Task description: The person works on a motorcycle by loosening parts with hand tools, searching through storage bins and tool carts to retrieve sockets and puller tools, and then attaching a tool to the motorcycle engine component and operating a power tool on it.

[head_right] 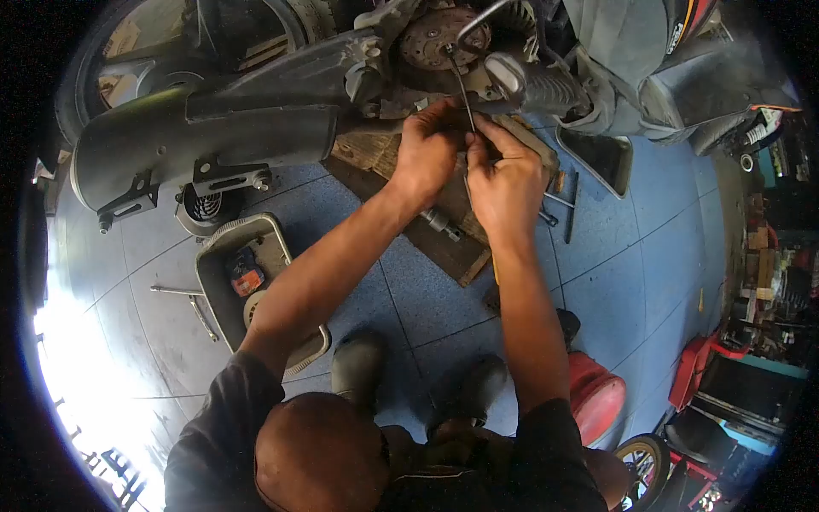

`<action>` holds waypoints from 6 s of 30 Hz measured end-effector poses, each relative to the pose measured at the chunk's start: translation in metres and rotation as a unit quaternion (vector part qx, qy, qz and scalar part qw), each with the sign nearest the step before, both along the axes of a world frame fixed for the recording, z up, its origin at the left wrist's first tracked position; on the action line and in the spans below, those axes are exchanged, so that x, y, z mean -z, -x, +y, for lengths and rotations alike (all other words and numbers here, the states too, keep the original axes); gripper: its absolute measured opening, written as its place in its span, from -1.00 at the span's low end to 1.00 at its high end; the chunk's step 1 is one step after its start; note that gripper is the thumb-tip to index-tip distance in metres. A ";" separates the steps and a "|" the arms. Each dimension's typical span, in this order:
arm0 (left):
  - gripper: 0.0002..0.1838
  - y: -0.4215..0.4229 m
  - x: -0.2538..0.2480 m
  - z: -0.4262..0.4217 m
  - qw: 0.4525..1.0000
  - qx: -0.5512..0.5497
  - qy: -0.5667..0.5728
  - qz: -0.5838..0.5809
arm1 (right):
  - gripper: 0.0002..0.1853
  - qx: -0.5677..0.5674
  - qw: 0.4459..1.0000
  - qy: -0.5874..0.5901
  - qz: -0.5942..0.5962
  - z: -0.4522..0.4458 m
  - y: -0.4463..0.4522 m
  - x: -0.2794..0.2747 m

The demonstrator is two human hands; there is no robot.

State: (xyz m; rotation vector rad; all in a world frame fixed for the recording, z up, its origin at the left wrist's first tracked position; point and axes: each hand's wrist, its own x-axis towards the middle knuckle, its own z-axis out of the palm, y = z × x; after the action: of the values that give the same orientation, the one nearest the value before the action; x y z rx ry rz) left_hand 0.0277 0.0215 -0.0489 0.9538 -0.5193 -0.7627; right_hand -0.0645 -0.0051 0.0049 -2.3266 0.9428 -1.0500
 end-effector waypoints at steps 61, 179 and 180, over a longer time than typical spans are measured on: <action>-0.76 -0.022 -0.047 -0.011 0.957 0.102 0.097 0.253 | -0.71 0.081 0.949 -0.294 -0.076 0.066 0.080 -0.047; -0.89 -0.019 -0.061 -0.026 0.896 0.073 0.119 0.422 | -0.67 0.113 0.985 0.090 0.098 0.072 0.078 -0.008; -0.88 -0.021 -0.061 -0.026 0.891 0.077 0.124 0.431 | -0.68 0.113 0.979 0.122 0.117 0.069 0.079 -0.009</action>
State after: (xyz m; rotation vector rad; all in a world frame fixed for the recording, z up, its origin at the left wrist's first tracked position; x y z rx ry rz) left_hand 0.0483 -0.0048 0.0122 0.2653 0.0986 -1.1370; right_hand -0.1437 0.0636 0.0143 -2.6363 1.2549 -1.0449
